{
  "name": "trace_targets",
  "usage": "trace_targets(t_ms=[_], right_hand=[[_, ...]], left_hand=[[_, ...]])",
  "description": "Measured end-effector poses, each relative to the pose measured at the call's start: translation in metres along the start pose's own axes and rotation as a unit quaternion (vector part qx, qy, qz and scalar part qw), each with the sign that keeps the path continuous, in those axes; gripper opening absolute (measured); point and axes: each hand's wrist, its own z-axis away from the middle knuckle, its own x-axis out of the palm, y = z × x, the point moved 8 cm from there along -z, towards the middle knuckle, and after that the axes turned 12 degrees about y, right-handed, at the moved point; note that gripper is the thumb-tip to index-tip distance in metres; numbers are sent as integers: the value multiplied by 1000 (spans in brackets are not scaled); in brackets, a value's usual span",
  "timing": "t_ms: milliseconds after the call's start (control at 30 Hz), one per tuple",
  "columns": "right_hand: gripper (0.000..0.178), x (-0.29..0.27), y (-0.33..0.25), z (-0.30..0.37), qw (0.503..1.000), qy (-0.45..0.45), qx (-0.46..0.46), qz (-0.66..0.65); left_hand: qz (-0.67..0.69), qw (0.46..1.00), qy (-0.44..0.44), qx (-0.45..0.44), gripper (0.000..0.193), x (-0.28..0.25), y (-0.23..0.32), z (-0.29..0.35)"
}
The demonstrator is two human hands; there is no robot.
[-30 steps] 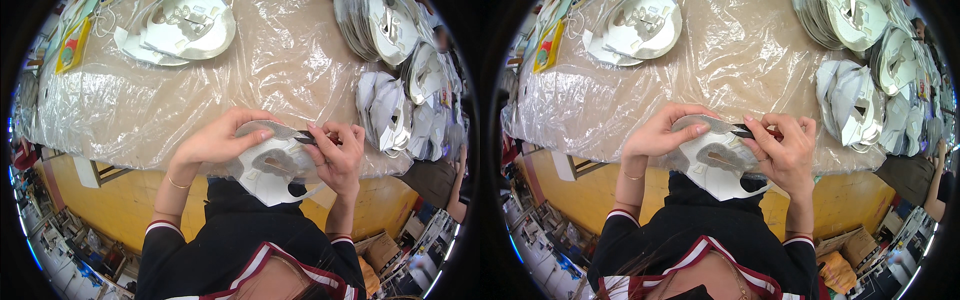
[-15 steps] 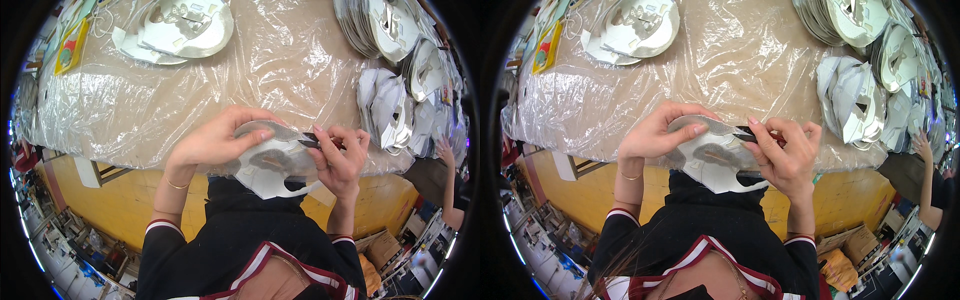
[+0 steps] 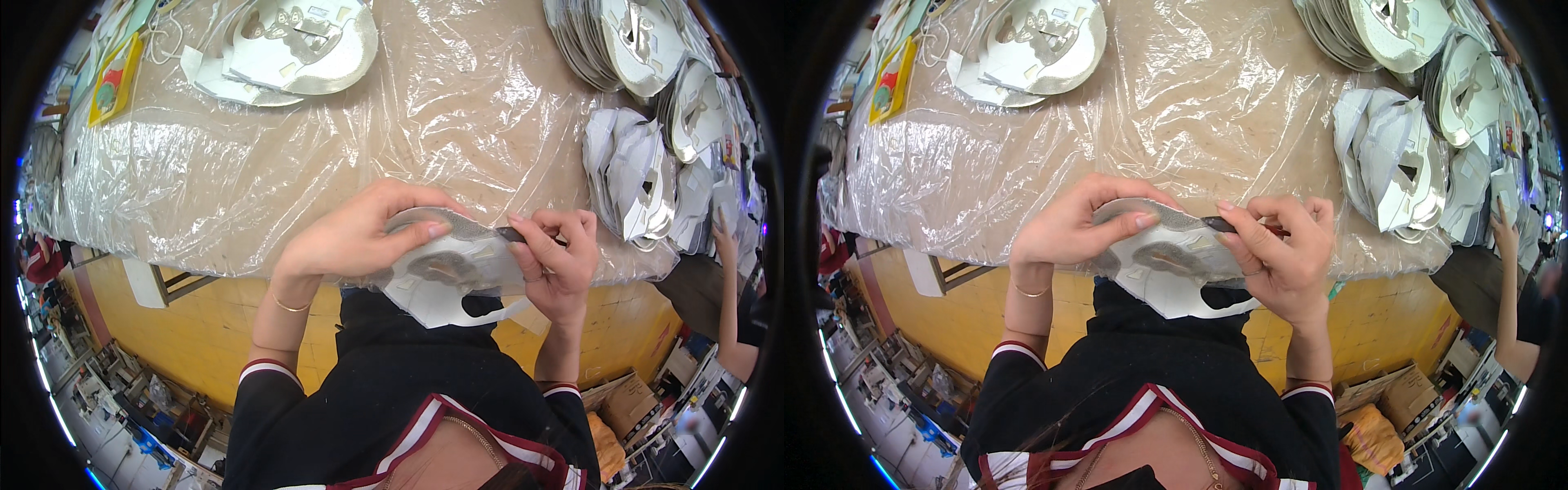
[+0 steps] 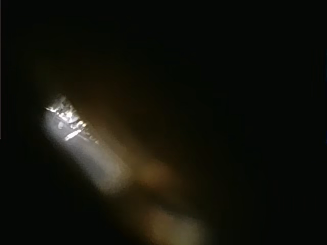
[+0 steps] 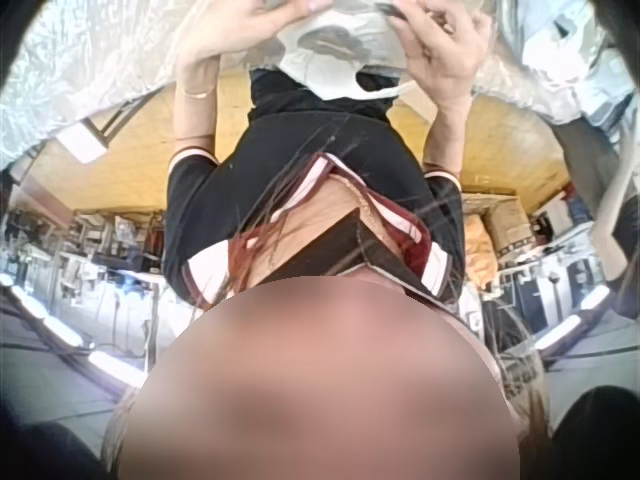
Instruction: The person uses a small cutting tool to trim excess material from the edges of white shoe uppers with silver decorative overlays. They handle each upper one at a time, rotate it to access different edges, and place the trimmed pieces aside on the table.
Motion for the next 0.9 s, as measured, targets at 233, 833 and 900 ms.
trace_targets(t_ms=[233,833,900], right_hand=[[29,3,3,2,999,-35,11,-25],[28,43,30,32,757,-202,363,-504],[27,42,31,32,765,-170,361,-505]], left_hand=[[-7,1000,-13,3,25,1,-1,2],[-12,998,-56,9,23,5,8,1],[-5,999,-53,13,23,5,8,1]])
